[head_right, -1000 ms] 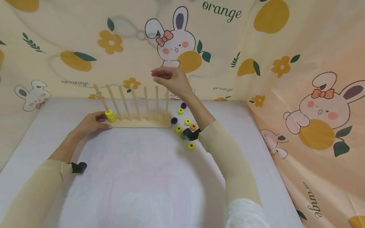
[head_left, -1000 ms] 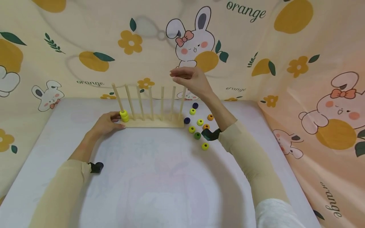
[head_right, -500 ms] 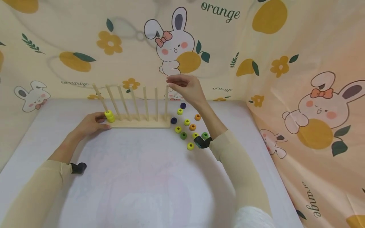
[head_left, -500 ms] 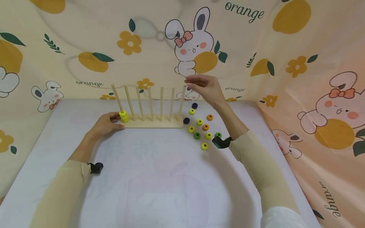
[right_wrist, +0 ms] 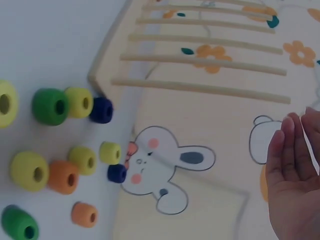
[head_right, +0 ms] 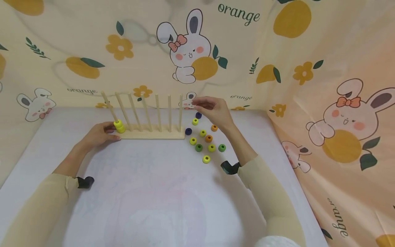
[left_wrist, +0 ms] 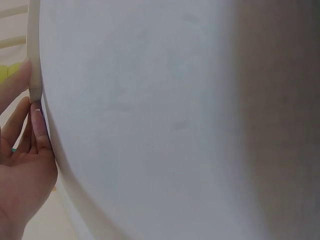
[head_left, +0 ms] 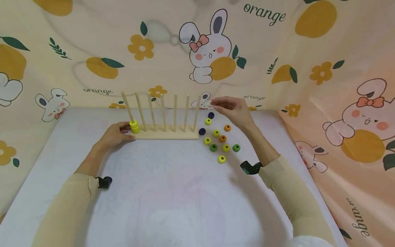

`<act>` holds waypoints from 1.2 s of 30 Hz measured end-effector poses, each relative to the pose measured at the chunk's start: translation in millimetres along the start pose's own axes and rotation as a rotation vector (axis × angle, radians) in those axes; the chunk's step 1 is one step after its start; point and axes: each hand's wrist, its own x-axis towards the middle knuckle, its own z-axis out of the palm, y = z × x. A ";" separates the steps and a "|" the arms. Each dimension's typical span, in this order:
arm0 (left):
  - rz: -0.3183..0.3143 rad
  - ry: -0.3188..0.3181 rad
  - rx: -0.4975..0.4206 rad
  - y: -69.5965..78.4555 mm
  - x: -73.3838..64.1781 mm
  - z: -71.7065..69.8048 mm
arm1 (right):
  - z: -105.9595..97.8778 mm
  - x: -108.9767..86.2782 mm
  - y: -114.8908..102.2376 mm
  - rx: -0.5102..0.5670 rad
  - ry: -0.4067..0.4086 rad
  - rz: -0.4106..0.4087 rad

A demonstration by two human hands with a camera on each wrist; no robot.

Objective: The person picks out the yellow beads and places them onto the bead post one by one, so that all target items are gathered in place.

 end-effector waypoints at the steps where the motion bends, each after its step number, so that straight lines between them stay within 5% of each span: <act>1: -0.002 0.001 0.000 0.1 -0.1 0.0 | -0.8 -2.2 1.4 -0.007 -0.002 0.009; 17: 0.016 0.002 0.002 1.8 -3.1 -3.5 | -6.0 -40.6 37.4 -0.028 -0.020 0.097; 25: 0.027 0.001 -0.023 2.2 -0.6 -0.1 | -4.8 -65.0 28.0 -0.119 0.007 0.145; 36: 0.016 0.005 -0.013 -1.2 0.7 0.0 | -13.8 -85.1 90.7 -0.128 -0.008 0.238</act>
